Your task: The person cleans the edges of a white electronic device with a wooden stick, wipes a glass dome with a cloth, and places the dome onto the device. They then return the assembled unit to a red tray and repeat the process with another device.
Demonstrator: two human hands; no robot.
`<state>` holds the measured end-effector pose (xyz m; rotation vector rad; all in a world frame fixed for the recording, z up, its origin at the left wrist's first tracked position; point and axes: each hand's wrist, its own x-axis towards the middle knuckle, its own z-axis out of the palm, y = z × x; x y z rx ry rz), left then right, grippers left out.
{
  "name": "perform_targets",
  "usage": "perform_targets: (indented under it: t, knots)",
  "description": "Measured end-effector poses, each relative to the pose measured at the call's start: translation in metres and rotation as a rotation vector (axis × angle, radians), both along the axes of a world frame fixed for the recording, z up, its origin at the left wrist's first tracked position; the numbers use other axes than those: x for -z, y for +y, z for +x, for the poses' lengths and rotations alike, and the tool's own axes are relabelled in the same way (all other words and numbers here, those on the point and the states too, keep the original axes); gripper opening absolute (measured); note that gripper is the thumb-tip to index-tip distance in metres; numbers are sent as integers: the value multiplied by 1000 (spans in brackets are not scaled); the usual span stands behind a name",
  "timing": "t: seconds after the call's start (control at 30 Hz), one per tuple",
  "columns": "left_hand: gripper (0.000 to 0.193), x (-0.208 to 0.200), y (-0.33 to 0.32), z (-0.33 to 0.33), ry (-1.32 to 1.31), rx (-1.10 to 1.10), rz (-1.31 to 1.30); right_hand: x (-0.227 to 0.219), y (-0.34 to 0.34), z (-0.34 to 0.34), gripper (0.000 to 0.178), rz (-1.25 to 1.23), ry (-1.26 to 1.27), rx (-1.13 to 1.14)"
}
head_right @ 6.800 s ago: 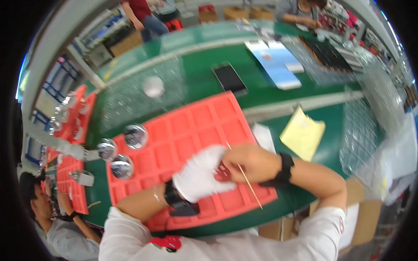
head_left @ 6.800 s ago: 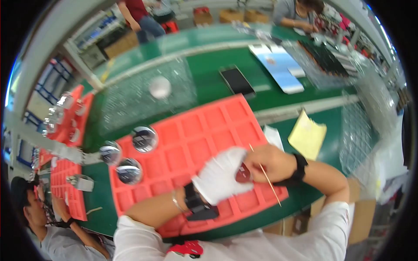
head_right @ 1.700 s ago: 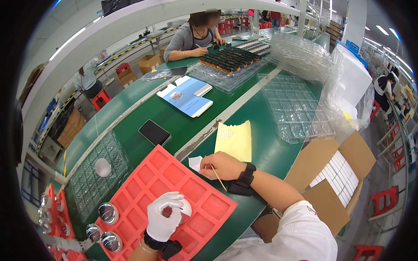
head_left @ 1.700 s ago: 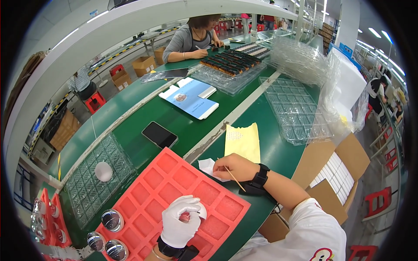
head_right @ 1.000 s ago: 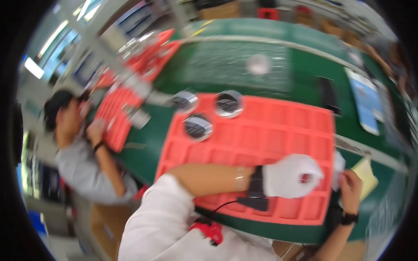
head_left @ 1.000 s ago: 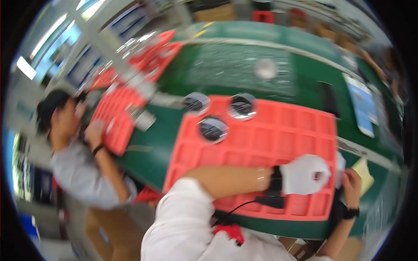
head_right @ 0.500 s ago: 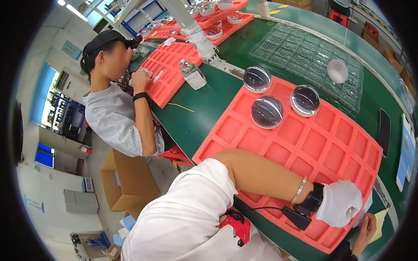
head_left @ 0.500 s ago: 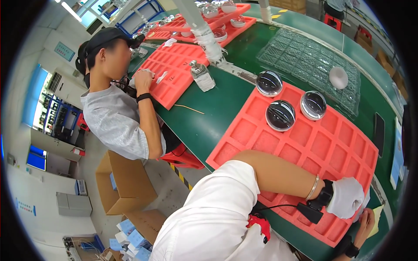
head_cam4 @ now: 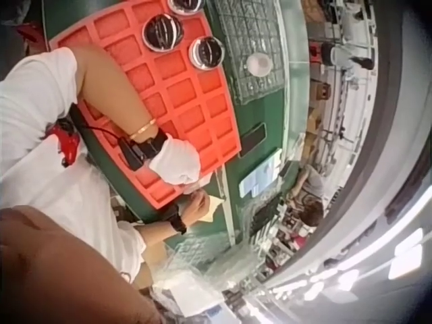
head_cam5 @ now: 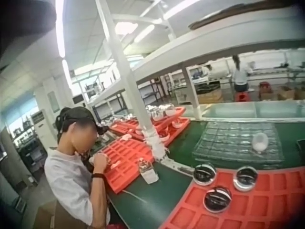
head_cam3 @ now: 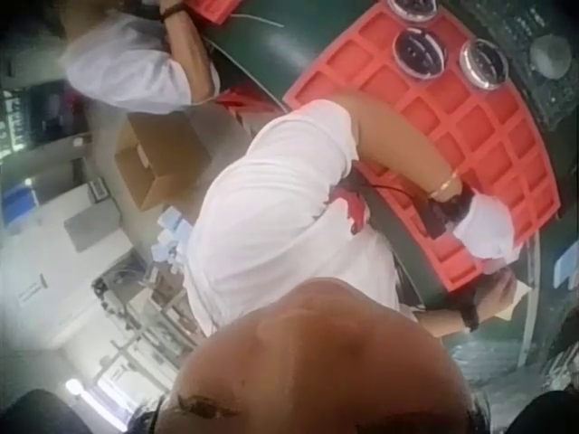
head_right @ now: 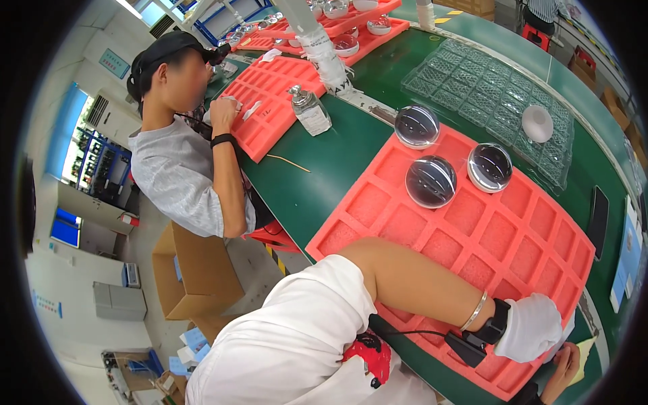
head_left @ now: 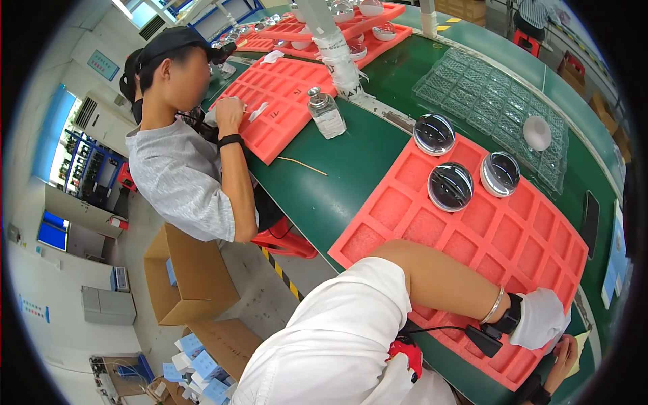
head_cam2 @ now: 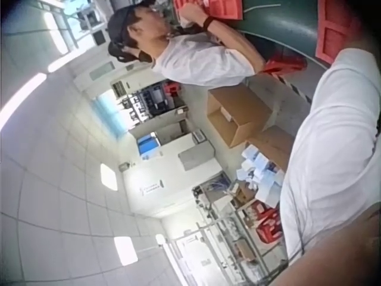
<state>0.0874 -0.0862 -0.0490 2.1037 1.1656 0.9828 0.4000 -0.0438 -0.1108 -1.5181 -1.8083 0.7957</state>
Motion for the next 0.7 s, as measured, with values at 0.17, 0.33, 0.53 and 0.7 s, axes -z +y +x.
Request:
perform_targets:
  t: [0.17,0.33,0.53,0.7]
  knots:
    - [8,-1,4,-6,63,90,-5,-4,0,-1,25,-26,-12,-23]
    - [8,-11,-1,-14,47,143,-77,-5,-2,0,25,-14,0,21]
    - [9,-10,1,-14,-46,108,-91,-15,-1,-3,25,-20,-37,38]
    - [7,-8,8,-10,14,138,-94,-6,3,6,25,-14,-1,32]
